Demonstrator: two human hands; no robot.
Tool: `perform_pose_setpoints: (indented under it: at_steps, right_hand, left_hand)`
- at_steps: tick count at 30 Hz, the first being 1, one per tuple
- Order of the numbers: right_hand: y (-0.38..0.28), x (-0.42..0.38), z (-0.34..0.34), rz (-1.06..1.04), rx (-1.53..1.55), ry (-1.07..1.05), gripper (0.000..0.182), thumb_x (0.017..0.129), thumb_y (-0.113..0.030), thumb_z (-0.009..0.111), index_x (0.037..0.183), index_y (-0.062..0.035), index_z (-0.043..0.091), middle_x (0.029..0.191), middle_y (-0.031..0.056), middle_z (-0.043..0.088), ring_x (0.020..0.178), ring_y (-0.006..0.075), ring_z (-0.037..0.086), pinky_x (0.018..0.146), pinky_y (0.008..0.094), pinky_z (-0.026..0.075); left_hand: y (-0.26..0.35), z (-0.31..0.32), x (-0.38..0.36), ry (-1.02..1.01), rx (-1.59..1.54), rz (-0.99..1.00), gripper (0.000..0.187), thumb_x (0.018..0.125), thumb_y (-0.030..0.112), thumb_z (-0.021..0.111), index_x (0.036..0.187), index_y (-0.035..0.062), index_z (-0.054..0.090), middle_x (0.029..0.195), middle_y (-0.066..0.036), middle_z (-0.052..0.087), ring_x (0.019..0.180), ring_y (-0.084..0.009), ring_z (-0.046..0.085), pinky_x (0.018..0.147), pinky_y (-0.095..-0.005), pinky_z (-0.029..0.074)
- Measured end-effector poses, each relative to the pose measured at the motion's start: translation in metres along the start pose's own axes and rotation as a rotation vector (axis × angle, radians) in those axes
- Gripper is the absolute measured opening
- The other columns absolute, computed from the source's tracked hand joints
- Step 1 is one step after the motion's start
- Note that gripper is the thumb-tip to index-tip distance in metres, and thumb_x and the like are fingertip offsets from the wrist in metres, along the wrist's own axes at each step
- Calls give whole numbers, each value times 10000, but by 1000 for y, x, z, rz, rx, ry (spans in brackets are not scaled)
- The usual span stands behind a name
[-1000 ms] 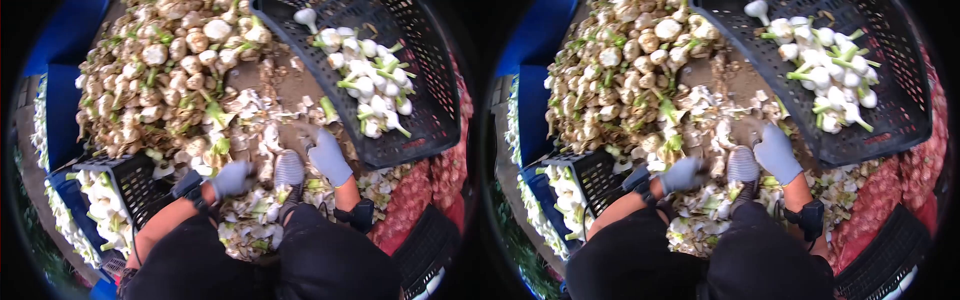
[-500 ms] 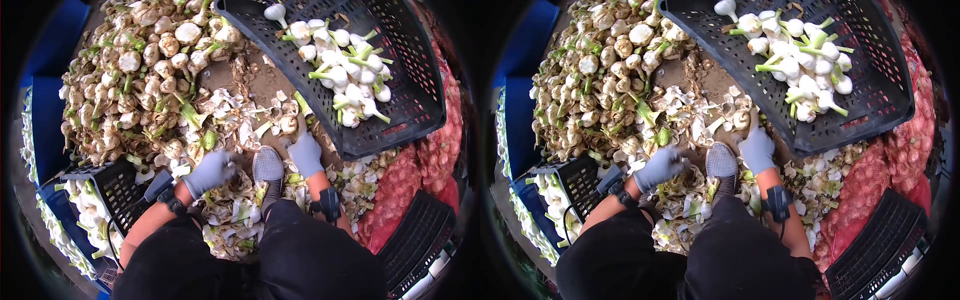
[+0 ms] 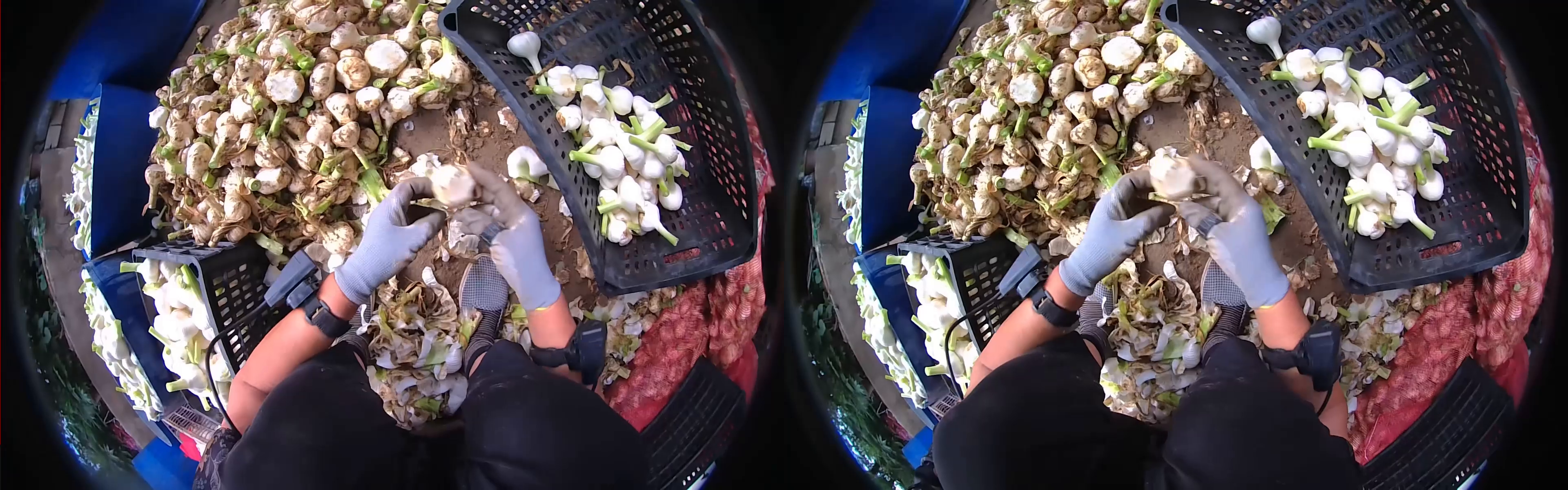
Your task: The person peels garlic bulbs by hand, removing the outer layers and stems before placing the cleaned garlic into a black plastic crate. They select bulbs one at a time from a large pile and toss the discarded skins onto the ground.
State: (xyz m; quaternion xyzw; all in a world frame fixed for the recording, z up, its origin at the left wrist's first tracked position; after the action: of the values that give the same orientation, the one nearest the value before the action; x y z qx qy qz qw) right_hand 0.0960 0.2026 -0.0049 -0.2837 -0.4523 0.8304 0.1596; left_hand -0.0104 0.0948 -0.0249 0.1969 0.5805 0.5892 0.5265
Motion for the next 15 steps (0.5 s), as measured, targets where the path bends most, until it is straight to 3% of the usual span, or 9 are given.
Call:
perform_pose_setpoints:
  at_steps: [4, 6, 7, 8, 10, 11, 14, 15]
  right_hand:
    - [5, 3, 6, -35, -205, -15, 432, 800, 112, 610, 1212, -1, 549, 1133, 84, 630, 955, 150, 629, 865, 248, 501]
    - [-24, -7, 31, -513, -906, -164, 337, 800, 105, 616, 1111, -16, 565, 1065, 79, 644, 939, 158, 633, 858, 243, 496]
    - [-15, -3, 24, -502, -751, -132, 328, 830, 79, 597, 1135, -41, 599, 1034, 75, 643, 883, 141, 642, 775, 219, 516]
    - [-16, -2, 21, -503, -753, -134, 328, 830, 79, 597, 1135, -41, 599, 1034, 75, 643, 883, 141, 642, 775, 219, 516]
    - [7, -1, 5, 302, 38, 25, 313, 870, 41, 564, 1161, -53, 630, 995, 71, 649, 757, 104, 635, 645, 205, 527]
    - [0, -2, 13, 316, -86, 54, 272, 920, -55, 569, 1183, -29, 634, 936, 60, 664, 652, 76, 606, 535, 202, 508]
    - [11, 8, 22, 293, -193, -25, 289, 947, -158, 599, 1186, 2, 626, 891, 56, 672, 615, 77, 598, 524, 205, 501]
    - [14, 10, 22, 366, -214, -54, 335, 957, -246, 612, 1165, 16, 633, 857, 46, 674, 612, 77, 602, 515, 206, 493]
  left_hand:
    - [19, 3, -7, 15, -486, -92, 610, 868, 63, 691, 1392, 9, 383, 1249, -117, 562, 1013, -193, 647, 878, -313, 550]
    - [24, -10, -9, 44, -375, -91, 600, 844, 75, 731, 1359, 0, 432, 1273, -122, 557, 1000, -171, 647, 892, -298, 539]
    - [30, -16, -9, 78, -104, -27, 615, 809, 44, 747, 1349, -4, 456, 1293, -115, 556, 1074, -159, 614, 962, -293, 497]
    - [31, -17, -9, 78, -106, -25, 615, 809, 44, 747, 1349, -4, 456, 1293, -115, 556, 1074, -159, 614, 962, -293, 497]
    - [54, -16, -15, 164, 412, 280, 667, 757, -27, 741, 1360, 1, 458, 1304, -103, 555, 1182, -161, 552, 1025, -301, 444]
    - [47, -12, -15, 139, 206, 251, 697, 721, -73, 722, 1365, -3, 464, 1325, -114, 550, 1264, -182, 496, 1060, -320, 409]
    - [65, 6, -22, 88, 795, 517, 769, 700, -46, 749, 1398, 59, 441, 1342, -155, 538, 1220, -256, 559, 1027, -337, 445]
    - [61, 1, -21, 98, 749, 471, 738, 685, -36, 759, 1364, 58, 486, 1338, -147, 544, 1226, -257, 553, 1032, -345, 438]
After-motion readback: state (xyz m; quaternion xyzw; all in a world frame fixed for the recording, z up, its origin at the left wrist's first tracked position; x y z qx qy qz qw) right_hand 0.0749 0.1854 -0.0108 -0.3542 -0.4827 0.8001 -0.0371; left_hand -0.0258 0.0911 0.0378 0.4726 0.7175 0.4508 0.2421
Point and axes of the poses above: each hand's wrist, its own x-axis towards the middle knuckle, its own z-axis out of the palm, y = z × x, the point moved 7 cm from there along x, towards the middle knuckle
